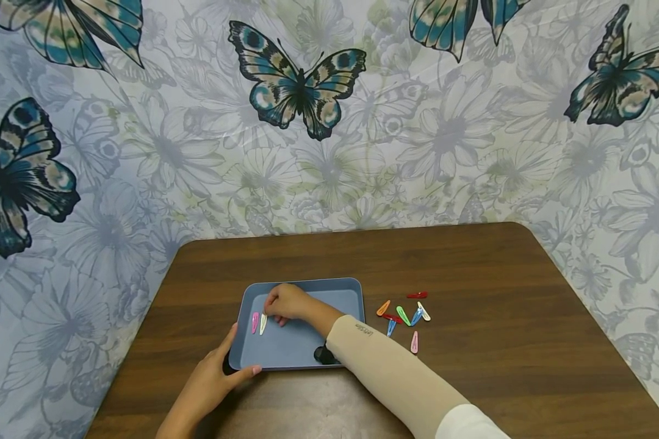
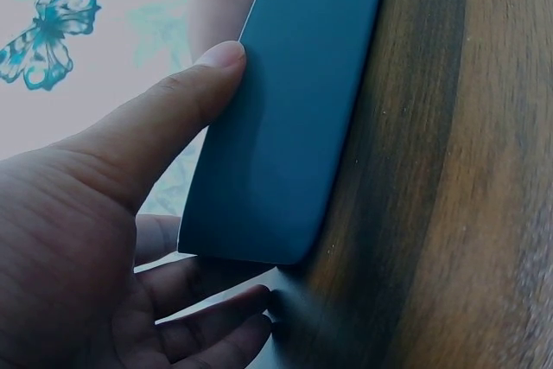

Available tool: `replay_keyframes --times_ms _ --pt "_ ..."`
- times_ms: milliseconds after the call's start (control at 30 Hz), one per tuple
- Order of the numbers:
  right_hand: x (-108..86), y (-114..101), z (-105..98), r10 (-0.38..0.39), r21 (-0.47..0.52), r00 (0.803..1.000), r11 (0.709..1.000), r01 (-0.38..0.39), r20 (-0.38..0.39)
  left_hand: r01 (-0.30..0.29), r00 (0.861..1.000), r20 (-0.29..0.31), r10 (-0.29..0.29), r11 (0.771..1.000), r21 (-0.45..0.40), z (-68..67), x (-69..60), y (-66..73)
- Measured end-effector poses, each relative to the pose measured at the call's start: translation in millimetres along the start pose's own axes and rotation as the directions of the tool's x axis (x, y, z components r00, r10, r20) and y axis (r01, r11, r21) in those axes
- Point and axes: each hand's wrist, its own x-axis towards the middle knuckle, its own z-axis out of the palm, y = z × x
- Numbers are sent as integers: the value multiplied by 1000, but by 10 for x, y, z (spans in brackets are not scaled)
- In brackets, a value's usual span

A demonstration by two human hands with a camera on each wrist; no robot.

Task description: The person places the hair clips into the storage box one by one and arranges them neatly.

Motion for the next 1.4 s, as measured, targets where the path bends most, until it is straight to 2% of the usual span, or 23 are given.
replay_keyframes --times_ms 100,400,567,900,1100,1400 --pt "-11 4 -37 -26 47 1000 999 25 10 -3 1000 0 3 1000 -3 -2 -6 -7" --pt "-55 -106 -164 -108 75 994 991 107 4 -2 1000 10 2 1000 -14 -18 4 -16" --pt "-124 -206 -242 -138 85 990 987 137 10 5 1000 21 -5 1000 -15 -21 -7 -14" --pt "-323 -391 -391 -181 114 983 977 180 2 -5 1000 1 5 1000 -12 -4 8 -18" --pt "-494 -445 -491 -220 164 975 961 222 -34 4 1000 7 -4 1000 -23 2 8 -23" --pt "-772 -387 -630 -252 209 961 939 271 -116 13 1000 20 -13 1000 -20 -9 10 -7"
